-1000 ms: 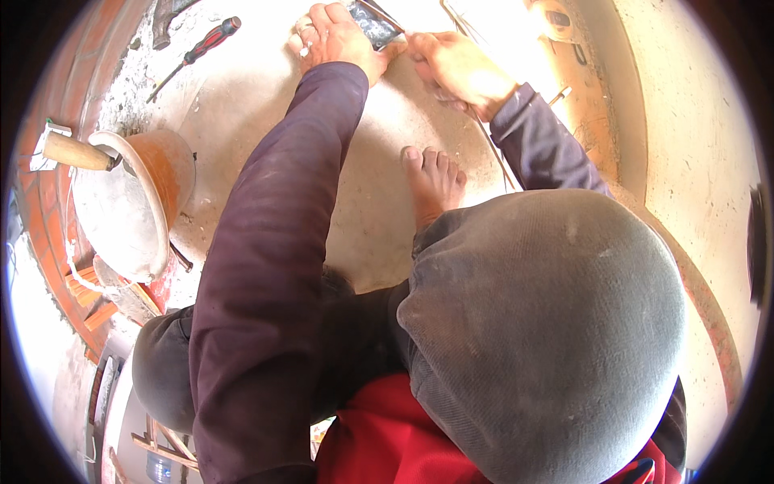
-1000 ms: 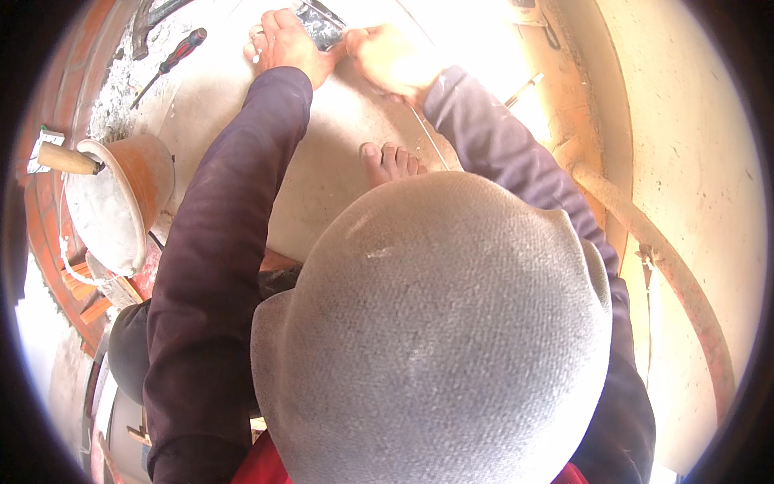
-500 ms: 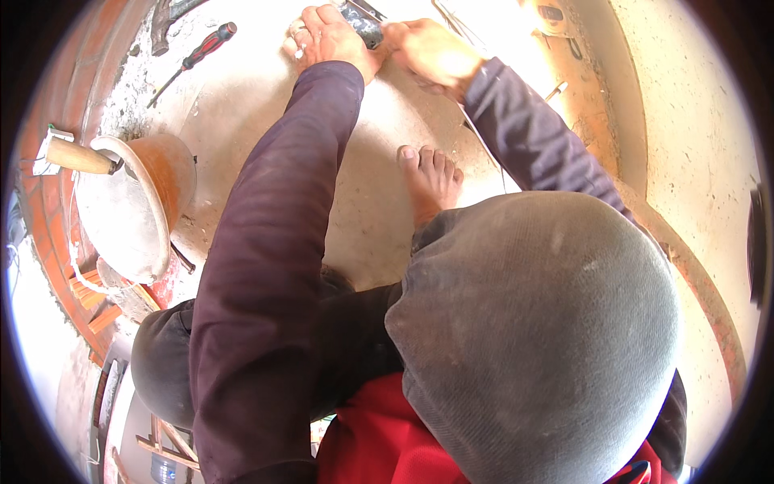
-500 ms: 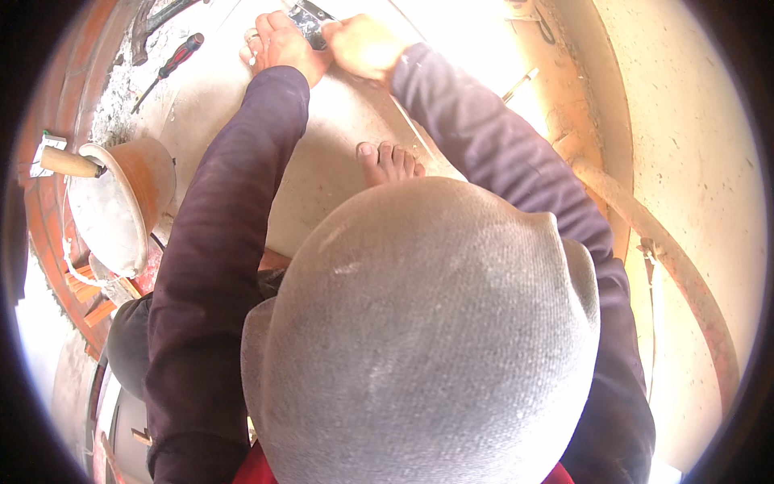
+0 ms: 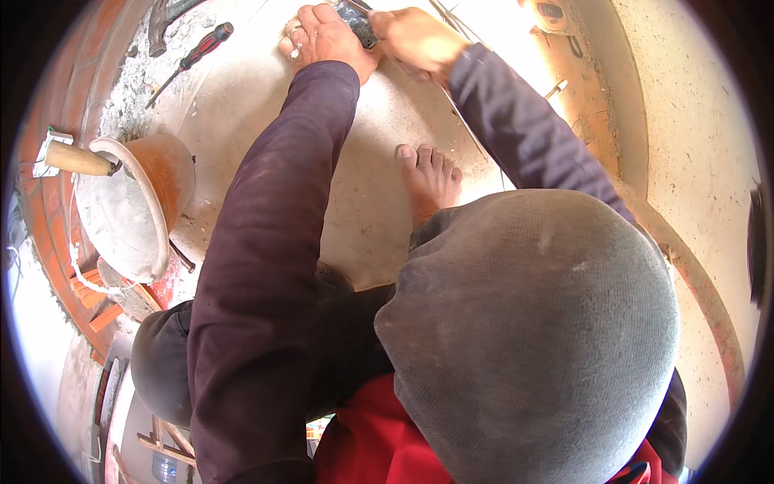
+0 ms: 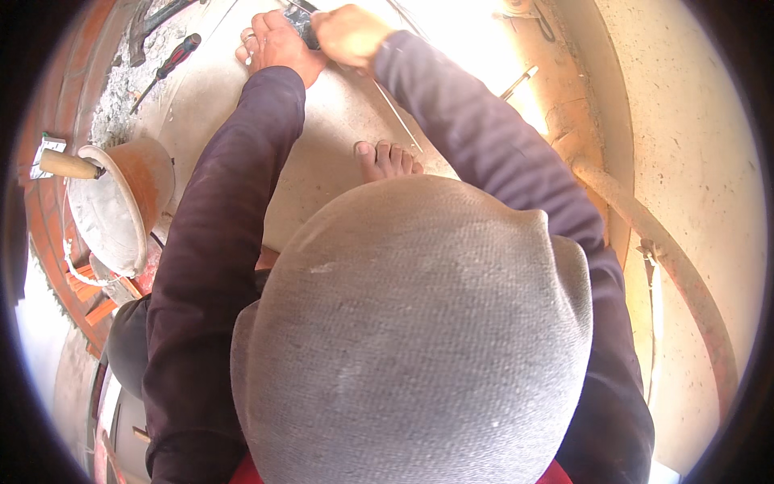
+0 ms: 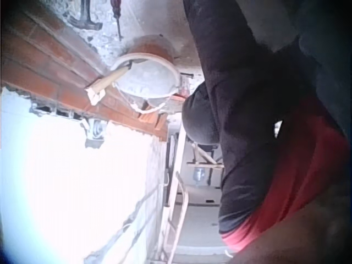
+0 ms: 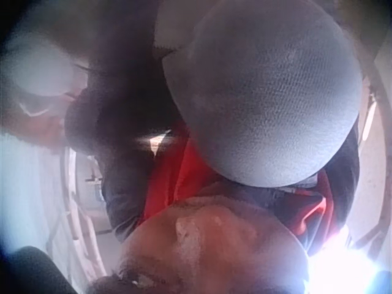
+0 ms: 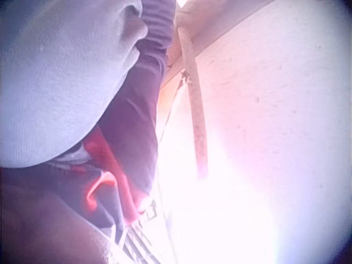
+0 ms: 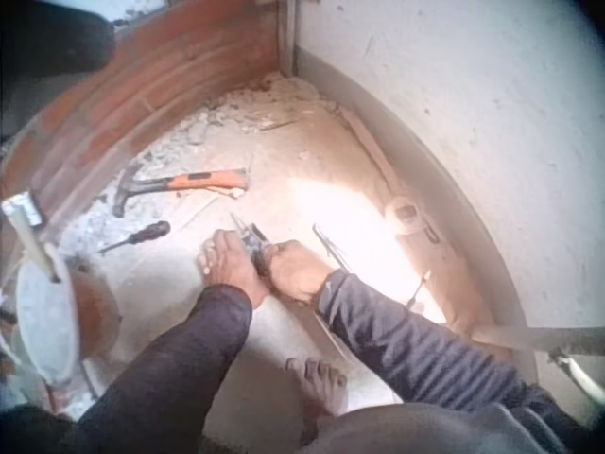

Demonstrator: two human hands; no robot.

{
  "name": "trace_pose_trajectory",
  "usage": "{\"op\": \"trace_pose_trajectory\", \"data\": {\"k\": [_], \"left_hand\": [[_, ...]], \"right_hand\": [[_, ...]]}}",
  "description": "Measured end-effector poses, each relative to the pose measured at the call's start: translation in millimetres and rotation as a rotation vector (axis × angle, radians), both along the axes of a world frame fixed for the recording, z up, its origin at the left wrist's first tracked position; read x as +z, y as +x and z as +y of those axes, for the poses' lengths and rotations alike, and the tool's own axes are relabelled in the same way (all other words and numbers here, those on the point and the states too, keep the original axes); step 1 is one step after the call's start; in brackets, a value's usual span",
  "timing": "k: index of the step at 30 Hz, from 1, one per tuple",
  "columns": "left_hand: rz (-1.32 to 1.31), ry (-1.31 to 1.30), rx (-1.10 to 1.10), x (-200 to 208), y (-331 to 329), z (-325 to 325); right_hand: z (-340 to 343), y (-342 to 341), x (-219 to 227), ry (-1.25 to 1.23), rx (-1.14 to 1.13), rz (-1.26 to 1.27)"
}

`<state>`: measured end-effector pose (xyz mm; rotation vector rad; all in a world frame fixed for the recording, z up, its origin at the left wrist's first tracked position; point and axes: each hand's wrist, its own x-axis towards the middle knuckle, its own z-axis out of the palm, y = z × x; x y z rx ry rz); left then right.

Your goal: The person installs an electrical box into a wall by placing it into a cutout, checking the fit, and using a screwdriver to tighten components.

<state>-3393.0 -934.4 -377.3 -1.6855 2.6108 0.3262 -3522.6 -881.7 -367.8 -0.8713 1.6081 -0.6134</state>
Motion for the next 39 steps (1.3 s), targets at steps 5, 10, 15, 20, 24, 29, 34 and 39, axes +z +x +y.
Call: {"op": "trace_pose_trajectory", "data": {"k": [5, 10, 15, 20, 24, 29, 34, 39], "left_hand": [[-0.014, -0.003, -0.001, -6, 13, 0], [-0.001, 0.008, 0.006, -1, 0, -2], [-0.008, 0.005, 0.005, 1, 7, 1], [-0.021, 0.009, 0.039, -5, 7, -5], [-0.022, -0.028, 0.020, -2, 6, -2], [-0.017, 0.039, 0.048, -6, 4, -4], [-0.040, 0.005, 0.041, 2, 5, 2], [-0.037, 0.014, 0.052, -2, 1, 0]], "right_hand": [[15, 15, 44, 0.074, -0.106, -0.020], [4, -5, -2, -0.248, 0.126, 0.201], [15, -3, 43, -0.076, 0.214, 0.179], [-4, 7, 71, 0.231, 0.241, 0.148], [8, 4, 60, 0.018, 0.266, 0.241], [-8, 10, 46, -0.061, 0.299, 0.259], [6, 5, 45, 0.062, 0.061, 0.098], [8, 2, 32, -0.059, 0.122, 0.172]]}}
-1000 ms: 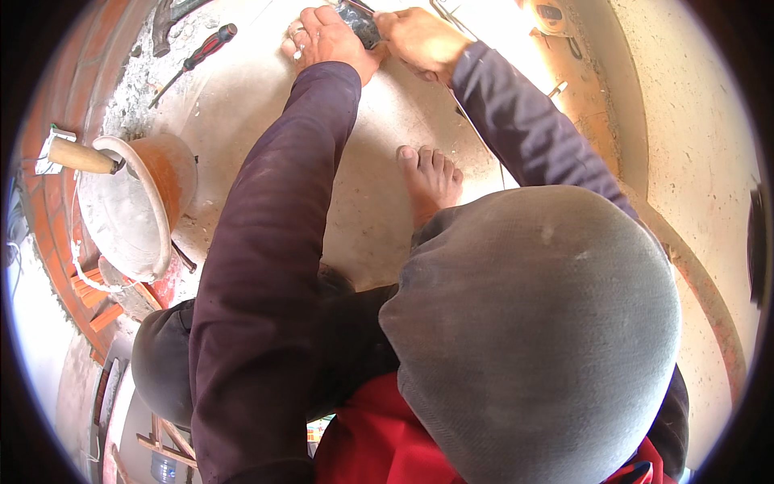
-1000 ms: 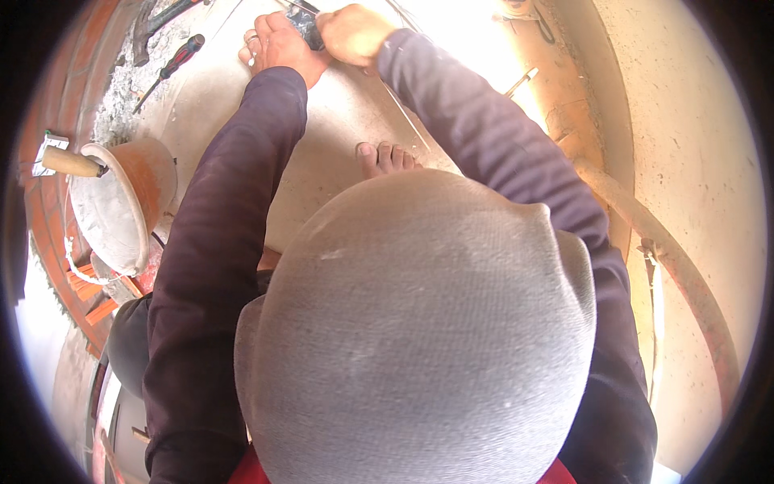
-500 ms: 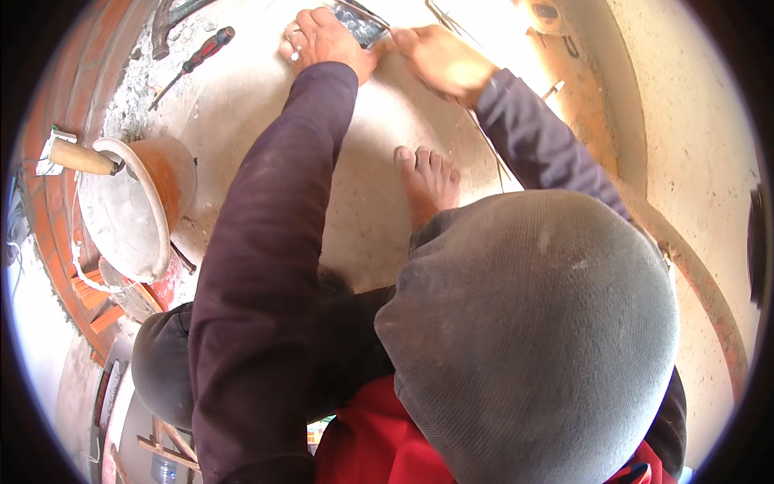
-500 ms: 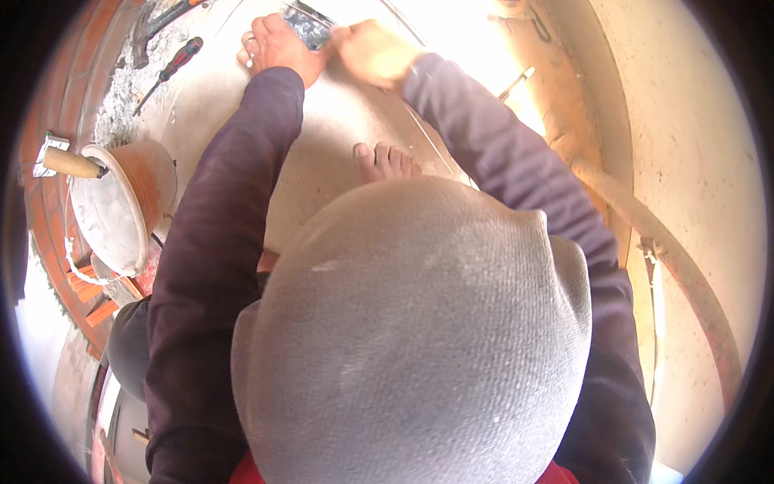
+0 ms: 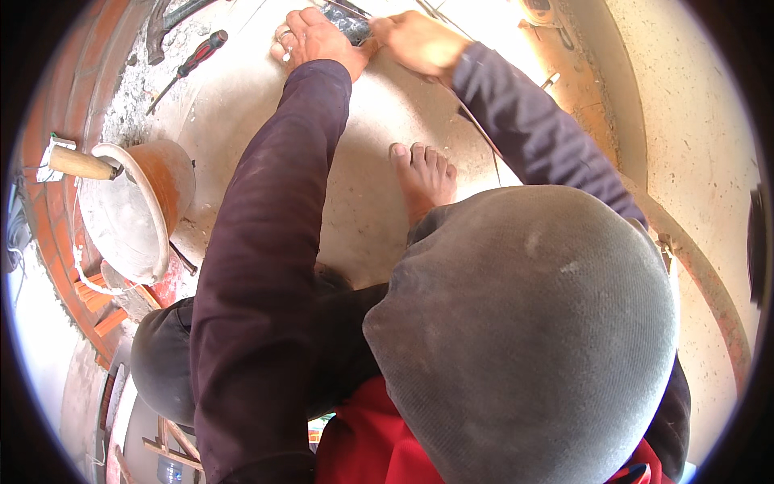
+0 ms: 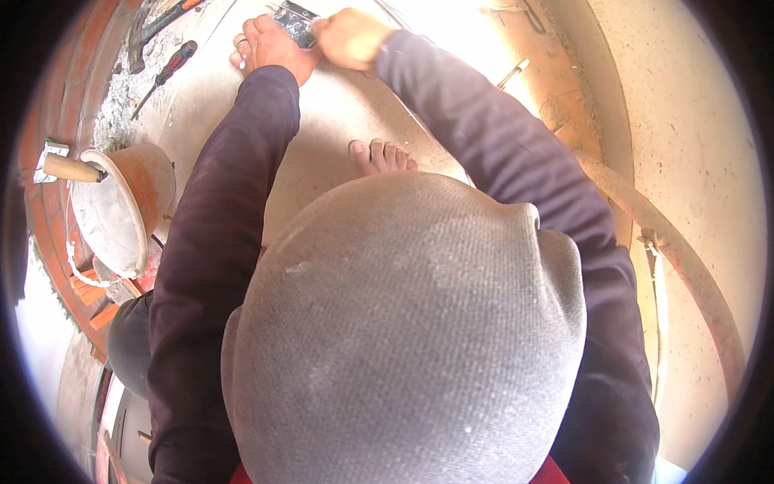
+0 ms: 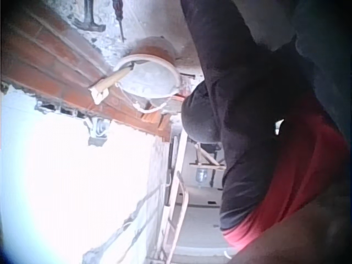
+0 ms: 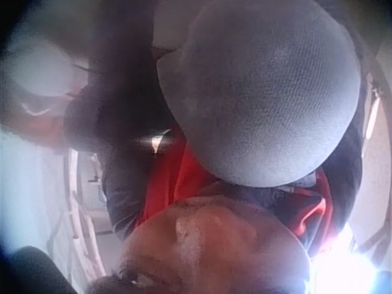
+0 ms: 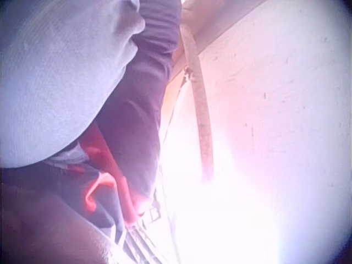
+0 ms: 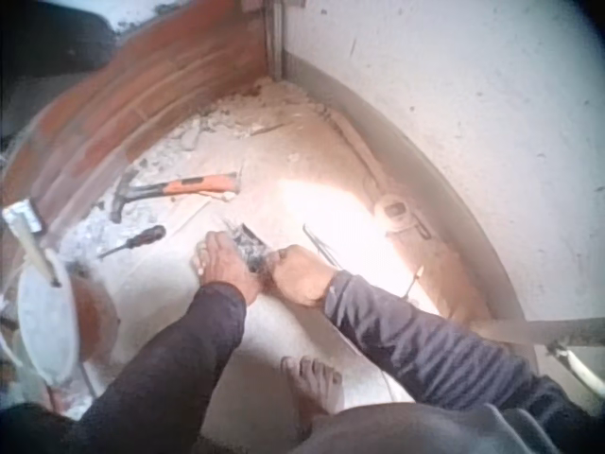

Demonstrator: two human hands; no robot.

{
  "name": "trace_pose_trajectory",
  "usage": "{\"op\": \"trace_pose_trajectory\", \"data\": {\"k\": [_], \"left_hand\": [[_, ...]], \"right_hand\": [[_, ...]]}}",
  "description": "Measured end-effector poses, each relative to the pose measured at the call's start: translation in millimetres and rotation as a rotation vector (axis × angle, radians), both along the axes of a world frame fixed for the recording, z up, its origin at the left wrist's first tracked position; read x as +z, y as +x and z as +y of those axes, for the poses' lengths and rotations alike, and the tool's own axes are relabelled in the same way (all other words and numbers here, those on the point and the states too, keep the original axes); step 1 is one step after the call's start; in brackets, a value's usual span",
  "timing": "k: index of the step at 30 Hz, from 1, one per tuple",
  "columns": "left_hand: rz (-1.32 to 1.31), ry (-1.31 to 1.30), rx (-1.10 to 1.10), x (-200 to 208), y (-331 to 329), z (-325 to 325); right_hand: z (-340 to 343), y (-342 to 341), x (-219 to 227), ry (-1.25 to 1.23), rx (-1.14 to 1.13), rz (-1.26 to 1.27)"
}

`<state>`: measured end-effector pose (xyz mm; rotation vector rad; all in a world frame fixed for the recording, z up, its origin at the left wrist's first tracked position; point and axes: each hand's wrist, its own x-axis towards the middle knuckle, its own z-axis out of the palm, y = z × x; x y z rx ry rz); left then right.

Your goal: The person installs an electrical box into a wall by placing it into a cutout, checking the fit, and using a screwdriver to tighten components.

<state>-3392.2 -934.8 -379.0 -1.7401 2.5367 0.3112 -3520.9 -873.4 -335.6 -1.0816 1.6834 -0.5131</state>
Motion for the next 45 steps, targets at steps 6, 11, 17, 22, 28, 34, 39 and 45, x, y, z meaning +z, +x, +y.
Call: {"op": "trace_pose_trajectory", "data": {"k": [6, 11, 17, 22, 28, 34, 39, 45], "left_hand": [[0.017, 0.010, 0.000, -1, -3, -4], [-0.034, -0.055, 0.020, 1, 4, 1], [0.007, -0.057, -0.006, -19, 6, -7], [-0.029, 0.003, 0.014, 10, -5, -1], [0.001, -0.043, 0.020, -4, 3, -4], [0.028, -0.013, 0.027, 10, 5, -3], [0.264, 0.240, 0.202, 33, 0, -11], [0.675, 0.507, 0.214, 41, 24, -37]], "right_hand": [[-9, -4, 6, 0.075, 0.046, 0.056], [2, 0, 27, 0.082, 0.042, 0.005], [-32, -1, -61, -0.385, 0.590, 0.550], [-17, -14, -29, -0.106, 0.457, 0.337], [4, -7, 10, 0.084, 0.128, -0.044], [42, -41, 26, -0.428, 0.105, 0.083], [119, -66, 30, -0.280, -0.502, 0.027], [186, -87, -3, -0.018, -0.617, 0.527]]}}
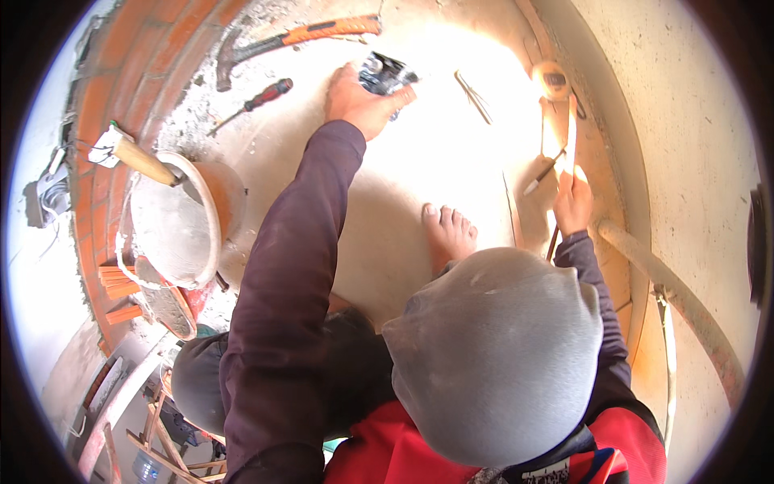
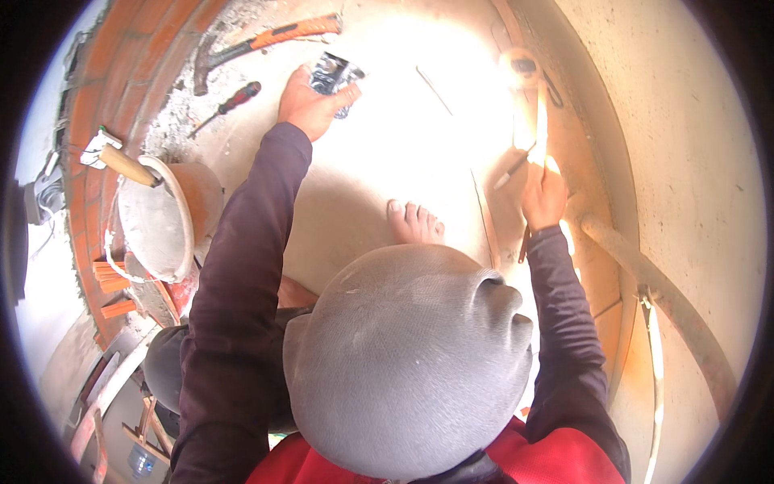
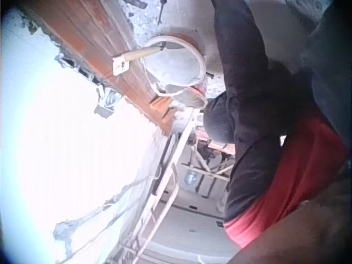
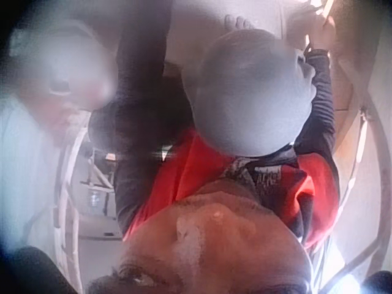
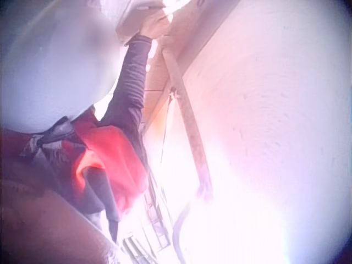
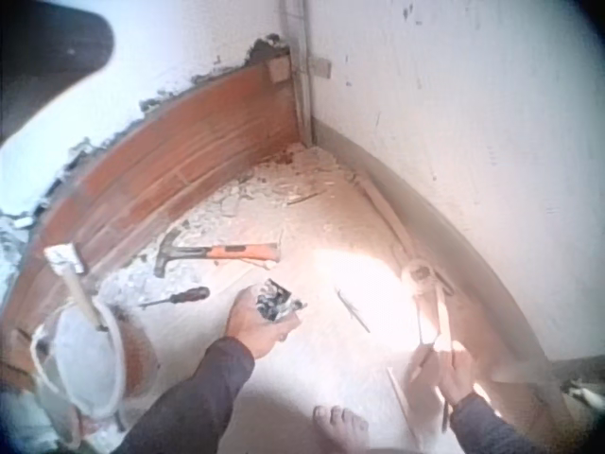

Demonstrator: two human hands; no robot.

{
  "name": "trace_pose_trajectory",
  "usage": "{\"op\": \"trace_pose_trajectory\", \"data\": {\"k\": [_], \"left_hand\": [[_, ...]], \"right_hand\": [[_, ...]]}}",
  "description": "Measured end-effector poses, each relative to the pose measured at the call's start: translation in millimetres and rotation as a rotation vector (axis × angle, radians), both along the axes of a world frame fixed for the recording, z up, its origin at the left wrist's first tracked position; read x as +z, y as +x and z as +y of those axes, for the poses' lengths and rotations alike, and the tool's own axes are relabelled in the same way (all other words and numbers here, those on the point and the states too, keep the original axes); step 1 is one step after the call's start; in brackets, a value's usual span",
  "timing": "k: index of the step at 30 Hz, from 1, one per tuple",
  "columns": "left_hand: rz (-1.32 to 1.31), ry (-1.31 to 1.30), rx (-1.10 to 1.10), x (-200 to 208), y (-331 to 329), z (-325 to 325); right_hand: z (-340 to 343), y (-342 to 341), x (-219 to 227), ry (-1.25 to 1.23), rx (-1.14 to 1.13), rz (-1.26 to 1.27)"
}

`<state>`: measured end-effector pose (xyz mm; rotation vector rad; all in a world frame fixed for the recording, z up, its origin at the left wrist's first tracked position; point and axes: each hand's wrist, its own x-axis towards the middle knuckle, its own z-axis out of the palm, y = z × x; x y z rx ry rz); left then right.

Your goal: The person installs an electrical box into a wall by placing it into a cutout, checking the fit, and using a screwdriver to tighten components.

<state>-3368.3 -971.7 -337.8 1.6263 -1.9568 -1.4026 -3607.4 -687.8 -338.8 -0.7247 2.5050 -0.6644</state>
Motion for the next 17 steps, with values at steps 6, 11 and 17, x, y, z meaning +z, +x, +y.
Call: {"op": "trace_pose_trajectory", "data": {"k": [6, 11, 17], "left_hand": [[-0.021, -0.312, -0.412, 82, -12, -9], [-0.188, -0.464, -0.763, 159, -10, -11], [-0.365, -0.326, -0.867, 241, 31, 0]], "right_hand": [[0, -4, 0, -0.110, 0.112, 0.272], [-128, 27, 103, -0.497, 0.285, -0.137], [-224, 72, 163, -0.250, 1.084, -0.403]]}}
